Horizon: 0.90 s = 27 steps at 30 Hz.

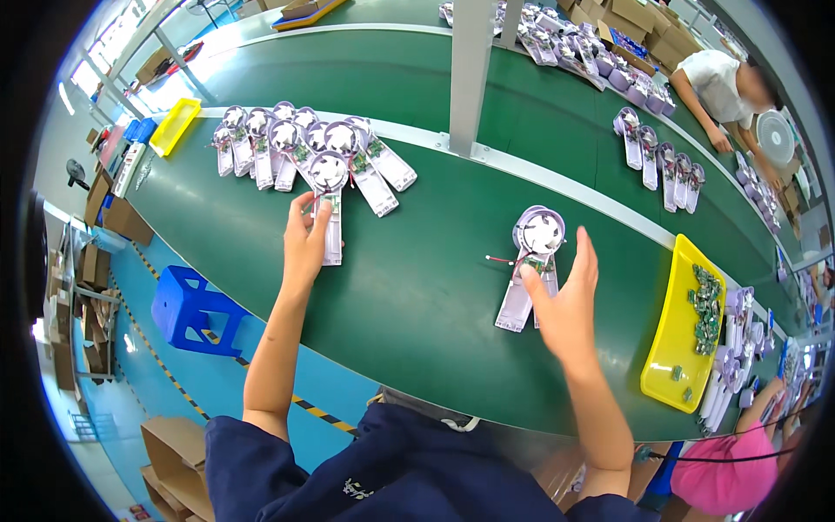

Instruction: The person assembles handheld fans by connecting the motor wires to the circuit boards inside the plastic fan casings and arranging the units on the conveyor table by hand.

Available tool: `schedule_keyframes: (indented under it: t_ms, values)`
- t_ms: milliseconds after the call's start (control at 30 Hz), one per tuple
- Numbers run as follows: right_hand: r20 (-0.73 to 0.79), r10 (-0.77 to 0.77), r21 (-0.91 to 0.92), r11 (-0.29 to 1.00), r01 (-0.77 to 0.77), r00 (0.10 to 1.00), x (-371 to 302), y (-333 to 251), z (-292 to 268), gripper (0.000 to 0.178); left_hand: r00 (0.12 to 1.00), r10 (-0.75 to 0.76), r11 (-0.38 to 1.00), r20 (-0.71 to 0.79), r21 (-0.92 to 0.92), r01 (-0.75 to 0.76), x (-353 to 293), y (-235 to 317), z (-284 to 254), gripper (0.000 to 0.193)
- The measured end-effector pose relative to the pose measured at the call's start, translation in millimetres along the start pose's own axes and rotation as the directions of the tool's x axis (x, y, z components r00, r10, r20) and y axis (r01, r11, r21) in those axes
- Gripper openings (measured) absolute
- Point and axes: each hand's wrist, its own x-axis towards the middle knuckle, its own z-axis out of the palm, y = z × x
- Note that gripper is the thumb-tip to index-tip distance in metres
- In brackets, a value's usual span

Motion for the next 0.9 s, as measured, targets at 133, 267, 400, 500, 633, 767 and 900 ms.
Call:
schedule_keyframes:
  t_ms: [133, 267, 400, 500, 633, 767, 900]
  values:
    - [0.095, -0.481, 0.420, 0.813, 0.403, 0.872, 27, -99, 36, 0.059, 1.000, 0.031, 0.972, -0.001, 0.234, -0.030, 17, -26, -2, 0.045]
    - [0.142, -0.394, 0.161, 0.914, 0.371, 0.908, 110, -112, 153, 0.050, 0.996, -0.073, 0.997, 0.049, 0.020, 0.072, 9, 2, 19, 0.044]
    - [0.246, -0.375, 0.005, 0.923, 0.386, 0.894, 134, -105, 192, 0.045, 0.994, -0.081, 0.997, 0.067, -0.003, 0.081, 11, -15, 19, 0.040]
    - [0.167, -0.414, 0.058, 0.910, 0.410, 0.895, 119, -99, 212, 0.031, 0.992, -0.081, 0.995, 0.093, -0.046, 0.085, 18, -26, -3, 0.042]
    - [0.216, -0.209, 0.090, 0.977, 0.194, 0.954, 75, -89, 167, 0.033, 0.985, -0.092, 0.978, 0.149, -0.170, 0.117, 7, -17, -2, 0.042]
    - [0.220, -0.112, 0.107, 0.990, 0.090, 0.969, 13, -74, 113, 0.033, 0.969, -0.077, 0.954, 0.235, -0.266, 0.140, -14, 6, 14, 0.045]
    - [0.233, 0.021, 0.198, 0.978, -0.068, 0.972, -44, -60, 72, 0.030, 0.936, -0.104, 0.947, 0.335, -0.255, 0.196, -39, 33, 32, 0.045]
